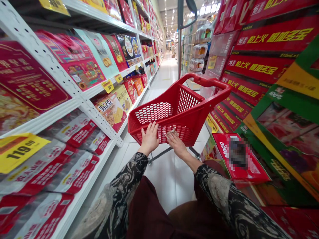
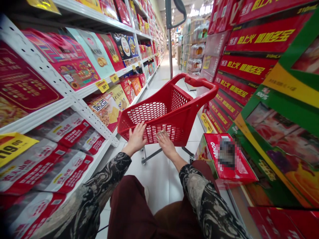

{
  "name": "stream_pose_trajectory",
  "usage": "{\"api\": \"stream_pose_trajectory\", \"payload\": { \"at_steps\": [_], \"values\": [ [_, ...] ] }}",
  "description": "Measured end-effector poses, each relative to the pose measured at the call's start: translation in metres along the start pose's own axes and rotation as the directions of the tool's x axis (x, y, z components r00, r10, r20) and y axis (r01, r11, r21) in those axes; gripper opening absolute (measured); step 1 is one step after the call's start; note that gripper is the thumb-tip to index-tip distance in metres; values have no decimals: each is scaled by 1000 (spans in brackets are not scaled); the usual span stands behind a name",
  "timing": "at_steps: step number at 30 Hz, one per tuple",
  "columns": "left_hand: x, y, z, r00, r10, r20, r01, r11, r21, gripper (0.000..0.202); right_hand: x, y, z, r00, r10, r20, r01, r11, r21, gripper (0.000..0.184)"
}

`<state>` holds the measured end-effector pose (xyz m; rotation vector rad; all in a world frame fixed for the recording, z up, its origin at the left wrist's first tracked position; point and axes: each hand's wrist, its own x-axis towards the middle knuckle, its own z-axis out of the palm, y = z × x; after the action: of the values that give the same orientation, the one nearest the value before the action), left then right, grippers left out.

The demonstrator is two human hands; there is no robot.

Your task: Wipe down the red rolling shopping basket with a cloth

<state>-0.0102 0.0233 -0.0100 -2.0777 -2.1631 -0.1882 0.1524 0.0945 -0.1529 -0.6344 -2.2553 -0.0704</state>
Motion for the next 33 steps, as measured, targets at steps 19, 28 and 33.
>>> {"api": "stream_pose_trajectory", "payload": {
  "at_steps": [19, 28, 33],
  "values": [
    [-22, -36, 1, 994, -112, 18, 112, 993, 24, 79, 24, -23, 8, 981, -51, 187, 55, 998, -21, 30],
    [-31, -60, 2, 950, -312, 12, 313, 948, -52, 78, 93, -40, -33, 977, -92, -193, 99, 995, 23, 35],
    [-37, -62, 8, 960, -280, 18, 281, 959, -47, 82, 83, -45, 1, 996, -81, -45, 81, 997, 7, 33]
  ]
}}
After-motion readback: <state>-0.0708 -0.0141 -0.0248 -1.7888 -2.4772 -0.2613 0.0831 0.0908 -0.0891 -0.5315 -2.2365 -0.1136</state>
